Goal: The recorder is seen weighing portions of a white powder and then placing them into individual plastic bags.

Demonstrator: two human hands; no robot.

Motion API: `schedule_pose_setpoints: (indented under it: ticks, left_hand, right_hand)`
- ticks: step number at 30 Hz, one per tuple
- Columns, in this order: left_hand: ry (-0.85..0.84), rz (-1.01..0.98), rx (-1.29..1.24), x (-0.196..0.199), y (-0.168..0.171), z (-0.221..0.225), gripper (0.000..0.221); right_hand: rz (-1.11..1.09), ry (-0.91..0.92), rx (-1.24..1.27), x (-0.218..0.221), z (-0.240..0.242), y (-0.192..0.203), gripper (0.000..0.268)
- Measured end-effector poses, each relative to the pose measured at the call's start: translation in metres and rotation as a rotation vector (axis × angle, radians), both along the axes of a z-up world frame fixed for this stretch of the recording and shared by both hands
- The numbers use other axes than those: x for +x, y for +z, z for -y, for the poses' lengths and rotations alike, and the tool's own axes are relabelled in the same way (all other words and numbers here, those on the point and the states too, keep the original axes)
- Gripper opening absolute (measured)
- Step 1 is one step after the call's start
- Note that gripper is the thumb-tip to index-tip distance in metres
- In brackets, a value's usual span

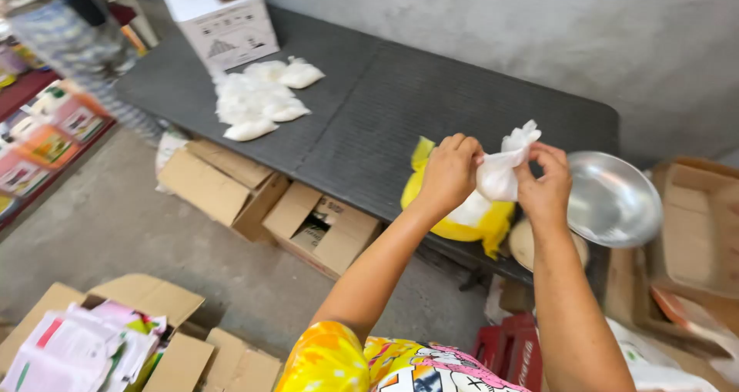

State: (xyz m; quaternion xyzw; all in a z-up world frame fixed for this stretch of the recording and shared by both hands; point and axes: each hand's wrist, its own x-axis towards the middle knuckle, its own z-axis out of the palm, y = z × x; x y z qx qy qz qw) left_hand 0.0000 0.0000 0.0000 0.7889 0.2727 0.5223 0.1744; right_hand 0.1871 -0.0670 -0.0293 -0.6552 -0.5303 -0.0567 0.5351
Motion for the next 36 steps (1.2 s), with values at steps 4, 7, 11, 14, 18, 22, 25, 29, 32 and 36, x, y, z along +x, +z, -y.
schedule_pose_setpoints:
  ticks: [4, 7, 11, 14, 18, 22, 25, 29, 32, 36]
  left_hand:
    - [0.096, -0.008, -0.025, -0.090, -0.011, -0.023, 0.008]
    - [0.145, -0.043, -0.064, -0.154, -0.017, -0.042, 0.007]
    - [0.194, -0.075, -0.143, -0.218, -0.027, -0.062, 0.006]
    - [0.214, -0.082, -0.184, -0.255, -0.037, -0.082, 0.006]
    - [0.261, -0.066, -0.246, -0.283, -0.054, -0.111, 0.006]
    - [0.318, -0.061, -0.305, -0.287, -0.075, -0.146, 0.006]
    - [0.362, -0.087, -0.314, -0.283, -0.094, -0.176, 0.006]
    - [0.413, -0.119, -0.330, -0.269, -0.117, -0.223, 0.007]
    - [0.442, -0.179, -0.381, -0.259, -0.134, -0.247, 0.008]
    - [0.500, -0.239, -0.435, -0.246, -0.153, -0.282, 0.007]
  right_hand:
    - [-0.086, 0.156, -0.006, -0.079, -0.052, -0.020, 0.011]
    - [-0.274, 0.272, -0.072, -0.137, -0.091, -0.042, 0.011]
    - [-0.527, 0.403, -0.172, -0.203, -0.124, -0.057, 0.014]
    - [-0.591, 0.448, -0.214, -0.236, -0.154, -0.077, 0.015]
    - [-0.553, 0.486, -0.276, -0.259, -0.193, -0.094, 0.012]
    - [-0.524, 0.506, -0.334, -0.271, -0.229, -0.094, 0.010]
    - [-0.514, 0.562, -0.357, -0.265, -0.265, -0.113, 0.009]
    - [-0.241, 0.570, -0.345, -0.251, -0.318, -0.125, 0.011]
    - [-0.061, 0.581, -0.355, -0.242, -0.344, -0.131, 0.012]
    - [0.089, 0.665, -0.470, -0.226, -0.391, -0.132, 0.011]
